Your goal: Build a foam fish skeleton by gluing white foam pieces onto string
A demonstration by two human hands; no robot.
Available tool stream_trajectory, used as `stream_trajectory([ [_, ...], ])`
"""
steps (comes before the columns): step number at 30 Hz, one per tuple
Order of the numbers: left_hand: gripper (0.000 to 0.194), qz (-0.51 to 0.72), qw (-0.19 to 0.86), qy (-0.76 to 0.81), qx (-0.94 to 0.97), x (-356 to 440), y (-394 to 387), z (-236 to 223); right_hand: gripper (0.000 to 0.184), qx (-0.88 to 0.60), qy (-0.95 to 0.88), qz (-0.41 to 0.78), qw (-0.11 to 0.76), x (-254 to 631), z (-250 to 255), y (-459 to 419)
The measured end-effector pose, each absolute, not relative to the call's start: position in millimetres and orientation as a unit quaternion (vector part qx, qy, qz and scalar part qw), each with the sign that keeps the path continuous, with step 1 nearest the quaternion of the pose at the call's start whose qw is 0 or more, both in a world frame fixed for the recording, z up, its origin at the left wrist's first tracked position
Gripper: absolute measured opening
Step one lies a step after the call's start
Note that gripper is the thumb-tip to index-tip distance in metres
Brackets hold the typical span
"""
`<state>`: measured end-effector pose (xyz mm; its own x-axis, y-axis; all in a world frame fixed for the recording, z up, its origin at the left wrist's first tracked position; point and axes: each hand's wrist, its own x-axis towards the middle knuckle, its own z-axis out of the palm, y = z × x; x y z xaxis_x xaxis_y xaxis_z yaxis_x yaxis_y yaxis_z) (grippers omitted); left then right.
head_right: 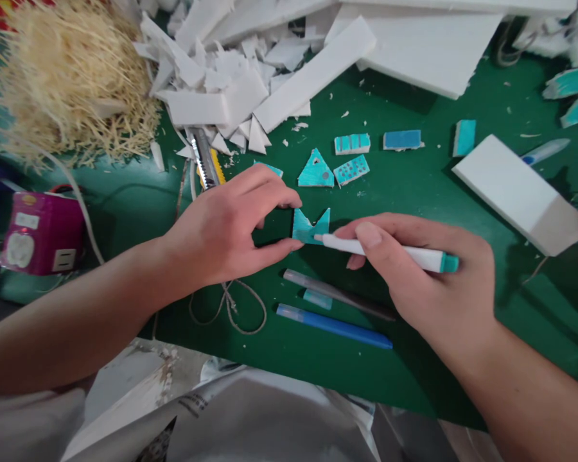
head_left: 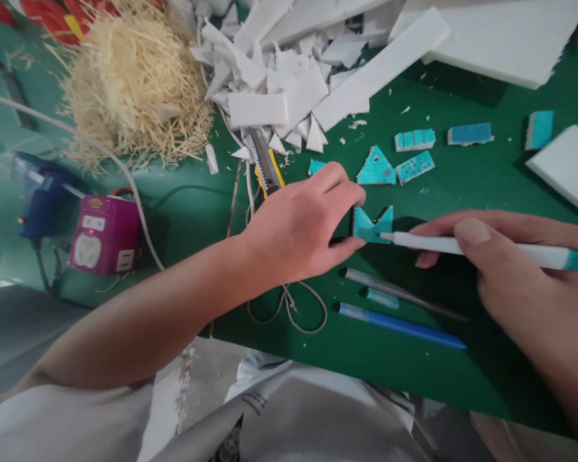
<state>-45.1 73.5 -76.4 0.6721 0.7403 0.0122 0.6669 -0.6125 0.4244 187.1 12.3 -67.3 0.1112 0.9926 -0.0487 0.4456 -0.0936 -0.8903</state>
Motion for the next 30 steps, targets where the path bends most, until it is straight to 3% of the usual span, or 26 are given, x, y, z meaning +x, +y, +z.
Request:
stream_trajectory([
  [5,0.026,0.097,0.193,0.393,0.894,-45.2,73.6,-77.0,0.023,-0.651,-0.567,0.358,0.356,185.7,-65.6,12.2],
  [9,0.027,0.104,0.190,0.388,0.896,-45.3,73.6,-77.3,0.015,-0.643,-0.564,0.369,0.364,186.8,-65.3,12.2],
  [13,0.027,0.105,0.190,0.390,0.895,-45.1,73.7,-77.3,0.023,-0.635,-0.581,0.362,0.358,189.7,-66.4,11.8],
  [17,0.027,0.105,0.187,0.392,0.895,-44.7,73.9,-77.3,0.011,-0.608,-0.589,0.362,0.391,190.9,-68.7,12.6],
  [20,0.027,0.106,0.191,0.391,0.894,-45.1,73.8,-77.1,0.019,-0.626,-0.587,0.368,0.357,191.7,-70.3,14.1],
  [24,0.027,0.110,0.188,0.386,0.896,-46.1,73.8,-77.3,0.014,-0.624,-0.577,0.357,0.386,191.2,-69.8,15.2],
  [30,0.030,0.105,0.184,0.388,0.897,-46.6,74.5,-78.2,0.026,-0.659,-0.534,0.385,0.365,190.2,-62.5,16.1],
])
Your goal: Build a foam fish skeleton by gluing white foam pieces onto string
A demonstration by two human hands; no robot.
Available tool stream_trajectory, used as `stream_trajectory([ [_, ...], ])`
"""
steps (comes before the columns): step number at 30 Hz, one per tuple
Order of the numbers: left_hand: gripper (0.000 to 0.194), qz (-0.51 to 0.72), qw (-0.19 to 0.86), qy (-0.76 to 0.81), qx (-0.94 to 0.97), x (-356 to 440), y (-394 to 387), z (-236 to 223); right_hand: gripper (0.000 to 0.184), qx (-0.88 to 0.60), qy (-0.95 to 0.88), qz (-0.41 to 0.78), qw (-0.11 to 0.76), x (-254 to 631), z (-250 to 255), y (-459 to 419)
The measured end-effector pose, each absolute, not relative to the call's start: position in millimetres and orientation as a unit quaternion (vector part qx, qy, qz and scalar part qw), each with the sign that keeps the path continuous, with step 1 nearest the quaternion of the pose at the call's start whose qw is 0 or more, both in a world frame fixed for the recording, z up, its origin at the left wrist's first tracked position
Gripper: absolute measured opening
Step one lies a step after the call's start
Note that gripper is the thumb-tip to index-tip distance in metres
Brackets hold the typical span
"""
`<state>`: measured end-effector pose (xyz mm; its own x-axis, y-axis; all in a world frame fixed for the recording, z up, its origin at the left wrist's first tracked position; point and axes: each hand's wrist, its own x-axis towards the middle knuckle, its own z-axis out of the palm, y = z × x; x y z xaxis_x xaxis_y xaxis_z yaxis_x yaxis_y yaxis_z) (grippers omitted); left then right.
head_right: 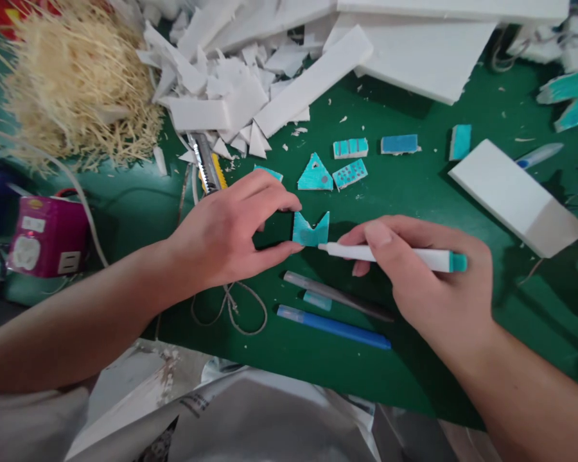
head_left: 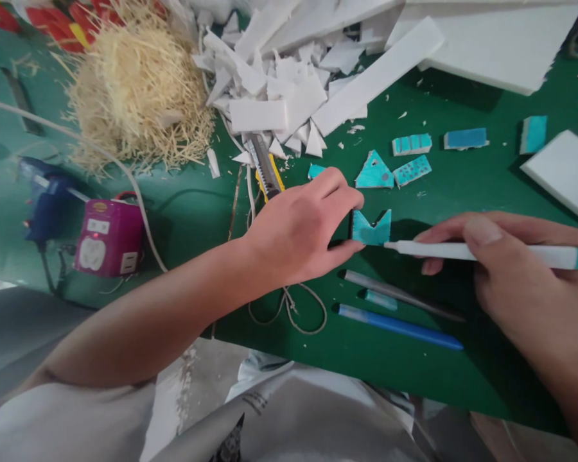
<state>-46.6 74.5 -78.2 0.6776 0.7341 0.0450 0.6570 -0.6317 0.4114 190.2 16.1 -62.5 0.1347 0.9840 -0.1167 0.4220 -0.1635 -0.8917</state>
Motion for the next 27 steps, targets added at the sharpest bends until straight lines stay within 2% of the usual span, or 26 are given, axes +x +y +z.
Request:
stream_trajectory([
  [7,0.045,0.092,0.164,0.369,0.910,-48.4,73.1,-73.3,0.024,-0.645,-0.548,0.373,0.381,190.2,-67.6,14.9],
  [10,0.039,0.083,0.126,0.360,0.921,-49.3,73.0,-72.9,0.023,-0.619,-0.576,0.348,0.406,192.6,-72.6,15.2],
  [15,0.025,0.095,0.121,0.360,0.920,-49.0,73.5,-75.6,0.011,-0.589,-0.593,0.386,0.390,195.0,-72.0,18.8],
  [27,0.025,0.117,0.138,0.366,0.913,-48.6,72.9,-78.8,0.017,-0.572,-0.603,0.401,0.386,190.9,-66.6,19.2],
])
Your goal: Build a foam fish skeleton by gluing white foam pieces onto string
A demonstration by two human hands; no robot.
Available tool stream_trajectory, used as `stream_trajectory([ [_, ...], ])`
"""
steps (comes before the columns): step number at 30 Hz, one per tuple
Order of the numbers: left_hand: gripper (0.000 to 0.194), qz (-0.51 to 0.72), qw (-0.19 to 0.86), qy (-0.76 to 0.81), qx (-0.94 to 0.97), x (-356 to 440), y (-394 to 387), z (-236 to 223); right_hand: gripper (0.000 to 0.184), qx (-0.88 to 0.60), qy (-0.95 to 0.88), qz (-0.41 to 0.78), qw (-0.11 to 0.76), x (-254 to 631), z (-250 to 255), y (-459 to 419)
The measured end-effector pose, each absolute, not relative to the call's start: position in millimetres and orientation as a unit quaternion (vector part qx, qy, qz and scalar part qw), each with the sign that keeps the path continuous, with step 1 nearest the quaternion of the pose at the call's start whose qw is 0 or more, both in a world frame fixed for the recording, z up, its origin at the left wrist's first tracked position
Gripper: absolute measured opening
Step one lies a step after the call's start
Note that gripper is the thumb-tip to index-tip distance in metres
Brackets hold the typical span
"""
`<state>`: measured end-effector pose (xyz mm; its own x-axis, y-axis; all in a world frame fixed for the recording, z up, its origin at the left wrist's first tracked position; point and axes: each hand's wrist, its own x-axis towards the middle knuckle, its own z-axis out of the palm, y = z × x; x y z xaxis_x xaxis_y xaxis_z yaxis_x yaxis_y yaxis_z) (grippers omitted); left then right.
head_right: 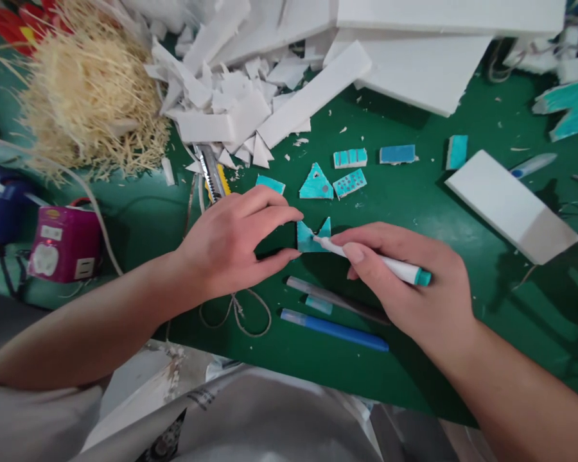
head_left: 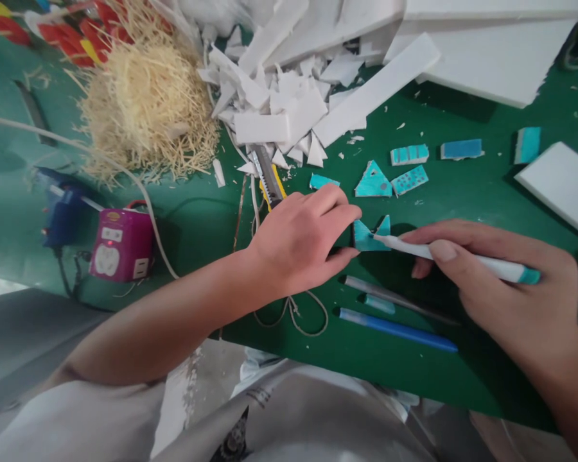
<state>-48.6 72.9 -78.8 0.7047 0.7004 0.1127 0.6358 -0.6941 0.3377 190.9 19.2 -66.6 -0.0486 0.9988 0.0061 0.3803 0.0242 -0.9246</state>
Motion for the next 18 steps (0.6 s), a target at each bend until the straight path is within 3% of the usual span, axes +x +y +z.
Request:
stream_trajectory([
  [18,0.024,0.111,0.140,0.362,0.915,-49.3,72.4,-75.8,0.018,-0.545,-0.634,0.404,0.371,194.3,-65.2,22.8],
])
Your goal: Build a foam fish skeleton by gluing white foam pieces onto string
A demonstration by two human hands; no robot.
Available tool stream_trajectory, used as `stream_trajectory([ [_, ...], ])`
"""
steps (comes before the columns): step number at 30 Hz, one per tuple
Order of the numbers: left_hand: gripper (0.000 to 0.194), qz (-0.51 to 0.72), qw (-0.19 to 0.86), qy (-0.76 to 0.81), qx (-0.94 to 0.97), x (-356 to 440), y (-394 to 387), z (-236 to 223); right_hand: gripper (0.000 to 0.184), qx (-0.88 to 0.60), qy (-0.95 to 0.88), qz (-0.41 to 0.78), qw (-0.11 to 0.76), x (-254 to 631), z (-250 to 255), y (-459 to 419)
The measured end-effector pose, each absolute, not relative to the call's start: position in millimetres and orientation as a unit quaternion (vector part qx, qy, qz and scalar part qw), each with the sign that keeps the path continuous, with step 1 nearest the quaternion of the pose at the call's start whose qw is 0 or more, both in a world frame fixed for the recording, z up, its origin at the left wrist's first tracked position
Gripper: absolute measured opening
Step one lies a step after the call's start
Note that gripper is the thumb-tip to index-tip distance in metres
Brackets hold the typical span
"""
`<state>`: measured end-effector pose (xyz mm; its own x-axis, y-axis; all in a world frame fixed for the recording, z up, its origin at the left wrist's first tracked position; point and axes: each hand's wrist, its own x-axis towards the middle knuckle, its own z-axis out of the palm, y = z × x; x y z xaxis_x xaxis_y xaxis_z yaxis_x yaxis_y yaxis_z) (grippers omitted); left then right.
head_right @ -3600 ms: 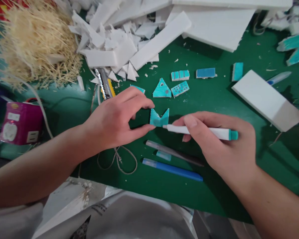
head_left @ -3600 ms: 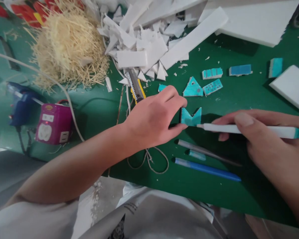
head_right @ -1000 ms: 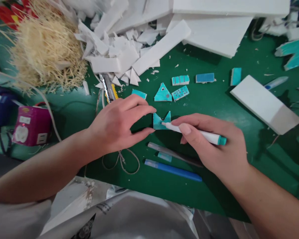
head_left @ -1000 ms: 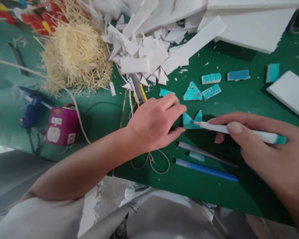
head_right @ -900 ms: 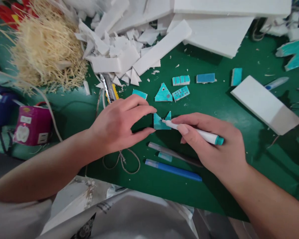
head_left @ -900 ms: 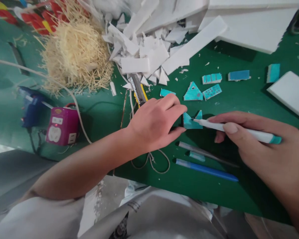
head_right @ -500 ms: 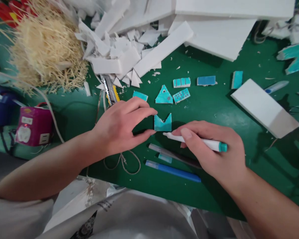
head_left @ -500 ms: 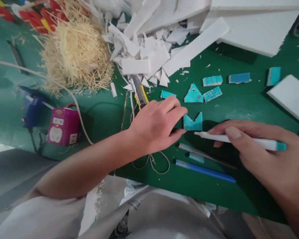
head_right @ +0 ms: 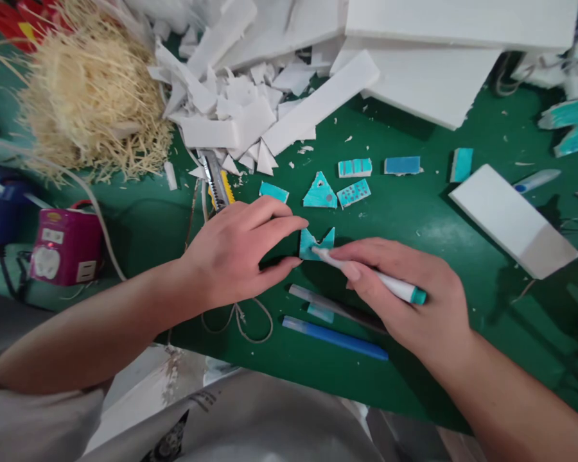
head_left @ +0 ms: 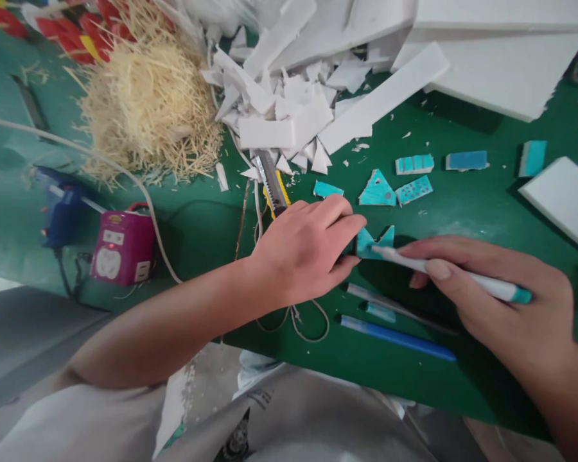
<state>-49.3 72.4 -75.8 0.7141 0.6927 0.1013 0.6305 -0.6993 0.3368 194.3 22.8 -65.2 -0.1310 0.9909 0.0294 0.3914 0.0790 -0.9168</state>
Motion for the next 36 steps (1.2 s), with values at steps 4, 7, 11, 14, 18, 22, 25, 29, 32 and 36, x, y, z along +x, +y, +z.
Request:
stream_trajectory([
  [4,0.025,0.110,0.140,0.360,0.916,-49.5,72.1,-76.0,0.018,-0.548,-0.627,0.404,0.378,193.1,-64.3,25.2],
  [7,0.024,0.115,0.136,0.361,0.915,-49.1,72.1,-76.0,0.018,-0.553,-0.632,0.398,0.370,192.2,-66.2,24.8],
  [11,0.025,0.114,0.137,0.358,0.917,-48.2,73.3,-75.4,0.017,-0.529,-0.640,0.404,0.384,194.3,-70.5,23.4],
  [14,0.025,0.106,0.144,0.359,0.916,-47.5,73.9,-74.4,0.019,-0.537,-0.633,0.406,0.383,196.0,-71.6,23.9],
  [18,0.025,0.097,0.152,0.361,0.915,-47.8,72.9,-72.2,0.015,-0.525,-0.638,0.415,0.381,198.8,-69.6,24.1],
  [22,0.025,0.093,0.156,0.359,0.916,-49.2,72.0,-70.2,0.016,-0.550,-0.614,0.418,0.382,199.6,-64.7,24.1],
  [25,0.026,0.072,0.170,0.363,0.914,-49.6,73.0,-68.2,0.022,-0.588,-0.584,0.407,0.384,194.9,-60.0,27.6],
  [29,0.030,0.047,0.181,0.358,0.915,-49.0,75.1,-66.1,0.030,-0.625,-0.540,0.393,0.403,186.9,-57.3,32.9],
  [32,0.032,0.041,0.184,0.362,0.913,-48.7,75.8,-66.1,0.036,-0.626,-0.542,0.392,0.401,184.5,-57.3,34.2],
  [36,0.033,0.044,0.184,0.362,0.913,-49.0,75.6,-67.0,0.041,-0.625,-0.549,0.388,0.396,183.8,-57.1,35.4],
])
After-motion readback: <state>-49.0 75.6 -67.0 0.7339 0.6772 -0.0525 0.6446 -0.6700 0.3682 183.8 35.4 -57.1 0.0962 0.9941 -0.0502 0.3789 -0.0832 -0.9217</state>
